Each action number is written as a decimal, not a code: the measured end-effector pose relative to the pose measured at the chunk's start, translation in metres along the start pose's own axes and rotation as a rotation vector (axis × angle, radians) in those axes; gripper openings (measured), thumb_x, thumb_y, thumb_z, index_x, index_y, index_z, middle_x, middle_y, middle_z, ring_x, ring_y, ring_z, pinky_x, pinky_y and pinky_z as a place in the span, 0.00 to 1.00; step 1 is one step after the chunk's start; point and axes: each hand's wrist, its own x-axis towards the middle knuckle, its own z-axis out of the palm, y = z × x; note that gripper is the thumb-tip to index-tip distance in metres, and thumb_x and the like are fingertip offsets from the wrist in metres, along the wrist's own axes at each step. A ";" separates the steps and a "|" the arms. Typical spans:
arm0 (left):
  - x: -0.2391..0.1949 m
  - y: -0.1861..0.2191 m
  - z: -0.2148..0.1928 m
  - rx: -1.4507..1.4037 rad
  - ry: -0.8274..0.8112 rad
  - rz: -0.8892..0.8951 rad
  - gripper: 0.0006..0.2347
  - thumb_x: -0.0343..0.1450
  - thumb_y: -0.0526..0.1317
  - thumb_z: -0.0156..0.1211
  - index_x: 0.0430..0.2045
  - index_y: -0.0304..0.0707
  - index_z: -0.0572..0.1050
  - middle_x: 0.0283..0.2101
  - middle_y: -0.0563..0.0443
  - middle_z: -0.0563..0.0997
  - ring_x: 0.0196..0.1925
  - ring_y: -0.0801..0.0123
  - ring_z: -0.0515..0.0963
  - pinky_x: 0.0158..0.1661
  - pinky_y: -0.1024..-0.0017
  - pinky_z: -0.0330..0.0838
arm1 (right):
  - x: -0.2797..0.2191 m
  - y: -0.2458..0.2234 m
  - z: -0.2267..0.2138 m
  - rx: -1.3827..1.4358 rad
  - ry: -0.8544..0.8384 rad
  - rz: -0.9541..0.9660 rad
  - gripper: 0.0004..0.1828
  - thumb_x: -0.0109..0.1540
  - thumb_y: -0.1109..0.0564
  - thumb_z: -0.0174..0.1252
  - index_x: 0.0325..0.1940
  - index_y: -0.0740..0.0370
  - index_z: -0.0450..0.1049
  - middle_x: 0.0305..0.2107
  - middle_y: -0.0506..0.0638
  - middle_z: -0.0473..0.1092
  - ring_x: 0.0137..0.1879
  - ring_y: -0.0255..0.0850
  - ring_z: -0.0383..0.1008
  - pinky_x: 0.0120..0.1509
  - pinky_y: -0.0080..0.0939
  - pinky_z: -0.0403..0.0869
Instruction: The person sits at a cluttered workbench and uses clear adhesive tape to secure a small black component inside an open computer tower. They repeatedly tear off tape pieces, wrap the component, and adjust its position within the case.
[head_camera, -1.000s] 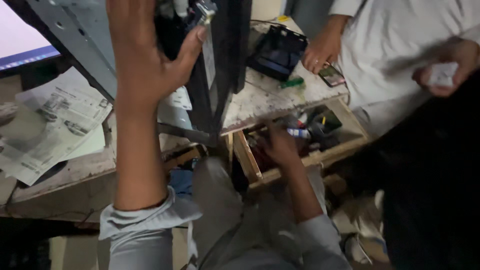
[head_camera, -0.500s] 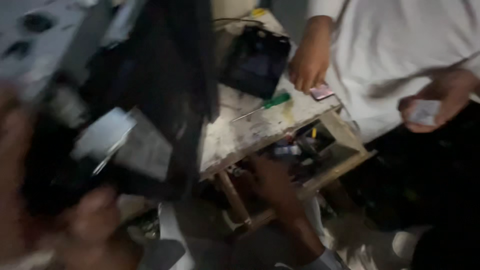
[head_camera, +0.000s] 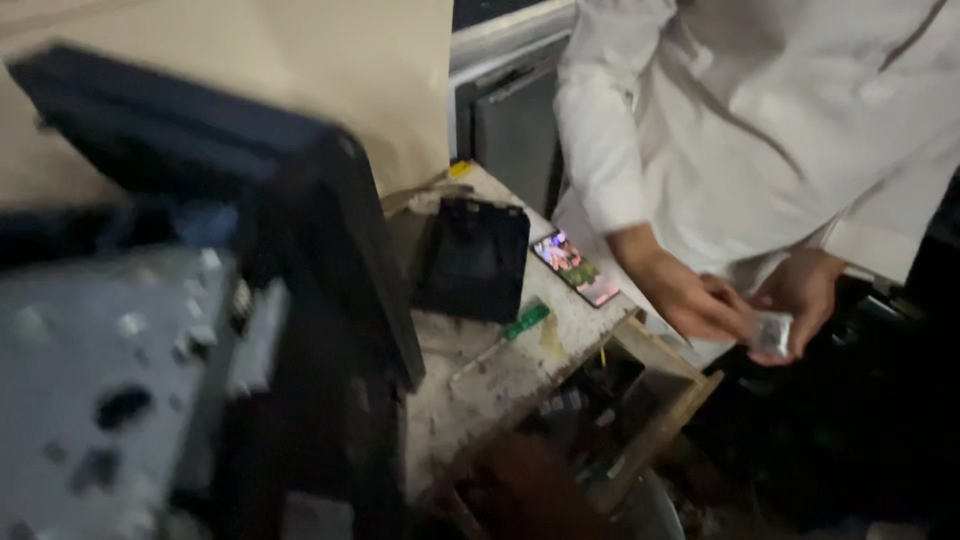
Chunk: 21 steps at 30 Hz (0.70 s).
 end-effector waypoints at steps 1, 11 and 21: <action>0.010 -0.003 0.006 -0.001 -0.006 -0.005 0.13 0.75 0.45 0.55 0.45 0.34 0.70 0.44 0.42 0.74 0.46 0.53 0.72 0.50 0.58 0.64 | 0.003 -0.002 0.002 -0.002 -0.003 -0.022 0.11 0.57 0.54 0.62 0.41 0.60 0.76 0.36 0.59 0.75 0.44 0.59 0.76 0.47 0.53 0.73; 0.122 0.030 -0.016 -0.155 -0.115 -0.144 0.06 0.71 0.40 0.57 0.33 0.38 0.73 0.33 0.47 0.75 0.35 0.55 0.73 0.41 0.58 0.66 | 0.005 -0.063 -0.046 -0.116 0.037 -0.230 0.12 0.57 0.51 0.61 0.39 0.61 0.76 0.36 0.59 0.73 0.44 0.58 0.74 0.46 0.54 0.71; 0.171 0.079 -0.122 0.042 -0.194 0.035 0.05 0.68 0.33 0.62 0.21 0.41 0.75 0.25 0.50 0.77 0.26 0.55 0.75 0.32 0.57 0.66 | 0.048 -0.220 -0.122 0.101 -0.067 0.027 0.28 0.59 0.33 0.57 0.47 0.59 0.79 0.36 0.58 0.74 0.42 0.53 0.74 0.46 0.50 0.72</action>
